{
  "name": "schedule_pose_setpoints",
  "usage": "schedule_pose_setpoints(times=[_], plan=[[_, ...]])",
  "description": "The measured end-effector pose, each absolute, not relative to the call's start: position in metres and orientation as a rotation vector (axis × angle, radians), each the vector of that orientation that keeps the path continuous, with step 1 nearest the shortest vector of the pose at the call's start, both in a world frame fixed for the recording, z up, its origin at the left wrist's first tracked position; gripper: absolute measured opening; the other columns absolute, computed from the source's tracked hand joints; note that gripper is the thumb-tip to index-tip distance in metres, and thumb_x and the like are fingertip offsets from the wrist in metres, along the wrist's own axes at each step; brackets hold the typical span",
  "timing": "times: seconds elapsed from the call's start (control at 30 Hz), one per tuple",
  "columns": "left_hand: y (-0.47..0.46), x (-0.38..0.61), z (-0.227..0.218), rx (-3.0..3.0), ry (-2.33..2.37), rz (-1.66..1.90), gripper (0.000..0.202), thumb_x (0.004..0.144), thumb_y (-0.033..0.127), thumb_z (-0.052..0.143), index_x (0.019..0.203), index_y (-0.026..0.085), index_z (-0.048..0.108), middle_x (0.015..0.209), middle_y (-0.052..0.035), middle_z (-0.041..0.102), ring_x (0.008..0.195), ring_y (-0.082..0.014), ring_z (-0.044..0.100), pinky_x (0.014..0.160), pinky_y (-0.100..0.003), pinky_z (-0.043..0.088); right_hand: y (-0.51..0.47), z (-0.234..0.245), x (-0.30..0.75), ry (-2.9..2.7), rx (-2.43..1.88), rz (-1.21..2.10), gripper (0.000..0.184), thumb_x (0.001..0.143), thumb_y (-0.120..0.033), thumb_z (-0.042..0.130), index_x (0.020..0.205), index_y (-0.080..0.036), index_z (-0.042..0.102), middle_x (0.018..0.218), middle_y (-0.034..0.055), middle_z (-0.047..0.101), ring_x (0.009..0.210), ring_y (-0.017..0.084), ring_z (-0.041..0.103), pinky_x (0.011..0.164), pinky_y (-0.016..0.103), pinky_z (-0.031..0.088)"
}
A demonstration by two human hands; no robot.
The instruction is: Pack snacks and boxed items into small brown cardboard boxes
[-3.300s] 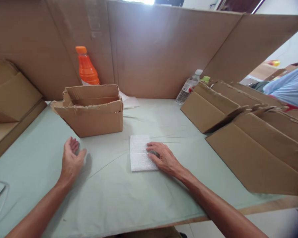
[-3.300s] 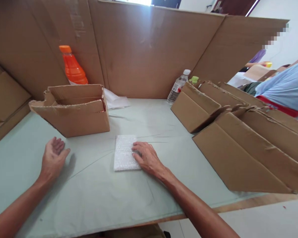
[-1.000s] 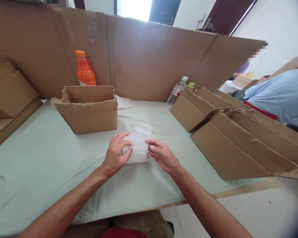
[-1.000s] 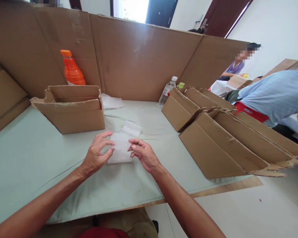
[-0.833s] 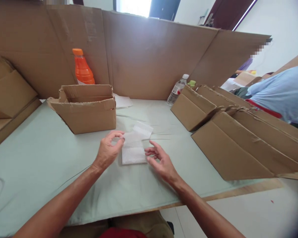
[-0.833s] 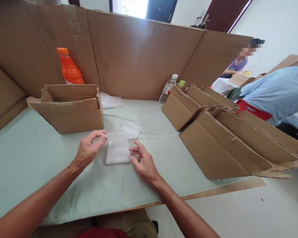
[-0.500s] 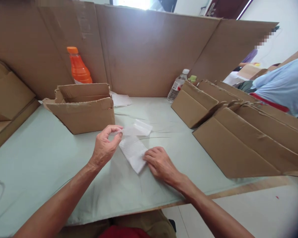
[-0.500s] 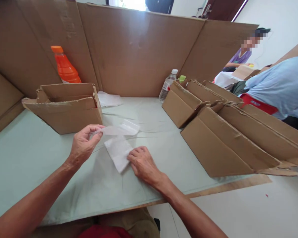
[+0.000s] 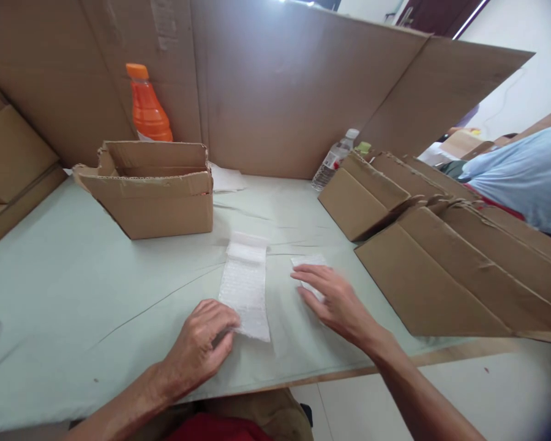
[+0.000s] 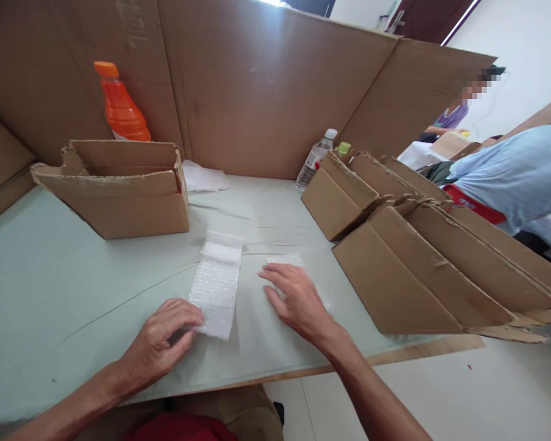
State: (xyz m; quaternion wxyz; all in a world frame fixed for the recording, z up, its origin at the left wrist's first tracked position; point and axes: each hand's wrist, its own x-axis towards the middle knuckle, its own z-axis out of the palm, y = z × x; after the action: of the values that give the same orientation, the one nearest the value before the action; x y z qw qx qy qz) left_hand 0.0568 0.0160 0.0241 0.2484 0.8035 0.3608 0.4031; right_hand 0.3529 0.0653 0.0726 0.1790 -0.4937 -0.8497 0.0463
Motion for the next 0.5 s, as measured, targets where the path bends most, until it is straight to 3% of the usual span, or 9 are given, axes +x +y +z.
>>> schedule_pose_setpoints(times=[0.1,0.27,0.5], plan=[[0.007,0.062,0.024,2.188,0.978,1.074,0.025,0.082,0.002,0.051,0.095,0.02,0.061,0.086,-0.0041,0.071,0.082,-0.0185,0.064,0.08,-0.037,0.05,0.098,0.061,0.304,-2.529,-1.345,0.082,0.033,0.089,-0.021,0.058,0.121,-0.022,0.068,0.133,0.0137,0.066,0.114,0.031,0.062,0.093,0.048,0.046],[-0.004,0.062,0.022,2.134,0.993,1.031,0.02,0.081,0.004,0.051,0.089,0.021,0.06,0.079,-0.0033,0.069,0.075,-0.0184,0.063,0.074,-0.035,0.049,0.141,0.053,0.272,-2.662,-1.365,-0.003,0.019,0.088,-0.011,0.055,0.088,-0.018,0.073,0.121,0.0123,0.072,0.104,0.028,0.063,0.088,0.041,0.04],[-0.014,0.066,0.013,2.021,0.983,1.04,0.022,0.081,0.004,0.051,0.091,0.022,0.058,0.08,-0.0026,0.068,0.074,-0.0179,0.062,0.071,-0.033,0.047,0.224,0.093,0.254,-2.545,-1.606,-0.049,0.024,0.088,-0.011,0.05,0.088,-0.016,0.073,0.114,0.0117,0.073,0.105,0.028,0.062,0.083,0.037,0.037]])
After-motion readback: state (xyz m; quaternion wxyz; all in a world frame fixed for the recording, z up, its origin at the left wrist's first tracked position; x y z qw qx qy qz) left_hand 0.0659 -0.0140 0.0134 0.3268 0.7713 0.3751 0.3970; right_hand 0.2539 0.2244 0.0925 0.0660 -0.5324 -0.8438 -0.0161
